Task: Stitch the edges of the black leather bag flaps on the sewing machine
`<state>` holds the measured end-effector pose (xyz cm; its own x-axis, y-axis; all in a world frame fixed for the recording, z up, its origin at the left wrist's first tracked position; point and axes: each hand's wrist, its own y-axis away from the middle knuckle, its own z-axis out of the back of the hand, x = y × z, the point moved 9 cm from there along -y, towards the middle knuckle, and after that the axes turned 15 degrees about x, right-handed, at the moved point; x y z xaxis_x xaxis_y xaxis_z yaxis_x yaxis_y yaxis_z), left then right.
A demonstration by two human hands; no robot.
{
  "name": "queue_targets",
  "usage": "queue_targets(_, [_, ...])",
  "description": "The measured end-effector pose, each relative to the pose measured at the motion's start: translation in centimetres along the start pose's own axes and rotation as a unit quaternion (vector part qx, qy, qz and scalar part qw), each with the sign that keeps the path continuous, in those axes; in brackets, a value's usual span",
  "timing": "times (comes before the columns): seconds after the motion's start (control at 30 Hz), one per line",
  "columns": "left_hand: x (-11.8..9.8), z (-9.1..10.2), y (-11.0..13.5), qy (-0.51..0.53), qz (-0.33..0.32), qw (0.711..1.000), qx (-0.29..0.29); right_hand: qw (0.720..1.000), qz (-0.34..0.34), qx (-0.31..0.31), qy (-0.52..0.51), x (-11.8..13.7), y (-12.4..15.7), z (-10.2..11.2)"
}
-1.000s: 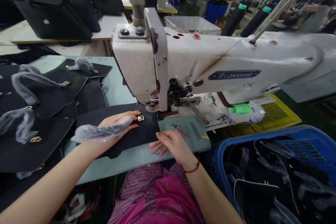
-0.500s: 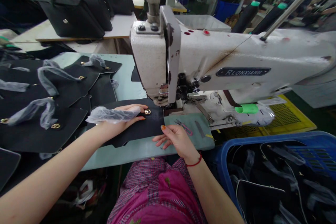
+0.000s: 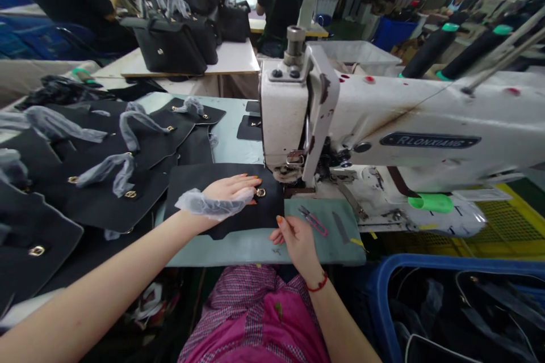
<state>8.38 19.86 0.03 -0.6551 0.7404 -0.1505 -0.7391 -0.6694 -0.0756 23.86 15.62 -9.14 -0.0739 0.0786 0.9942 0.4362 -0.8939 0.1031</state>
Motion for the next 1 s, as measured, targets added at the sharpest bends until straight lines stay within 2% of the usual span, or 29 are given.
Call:
queue_targets(0.17, [-0.4,-0.5,0.5,-0.033,-0.002,0.999,-0.007,1.0,0.0,0.025,0.001,-0.1,0.1,0.2])
queue_targets(0.33, [-0.3,-1.3,1.0,-0.064,-0.022,0.997,-0.023,0.999,-0.013,0.022,-0.023,-0.1,0.2,0.1])
queue_targets(0.47, [0.4,-1.7,1.1,-0.058,-0.002,0.998,-0.031,0.999,-0.021,0.029,-0.036,-0.1,0.2,-0.2])
queue_targets(0.7, [0.2,-0.7,0.9,-0.028,-0.016,0.999,-0.032,0.996,-0.049,0.03,-0.075,-0.3,-0.1,-0.3])
queue_targets(0.8, [0.6,-0.8,0.6,-0.041,-0.016,0.999,-0.018,0.995,-0.049,0.033,-0.083,-0.2,-0.5,-0.3])
queue_targets(0.9, [1.3,-1.2,0.0,-0.046,-0.012,0.999,0.02,0.994,-0.04,0.036,-0.092,0.2,-1.0,-0.1])
queue_targets(1.0, [2.4,-1.0,-0.7,-0.01,0.006,0.999,0.05,0.994,-0.033,0.041,-0.1,0.6,-1.6,0.0])
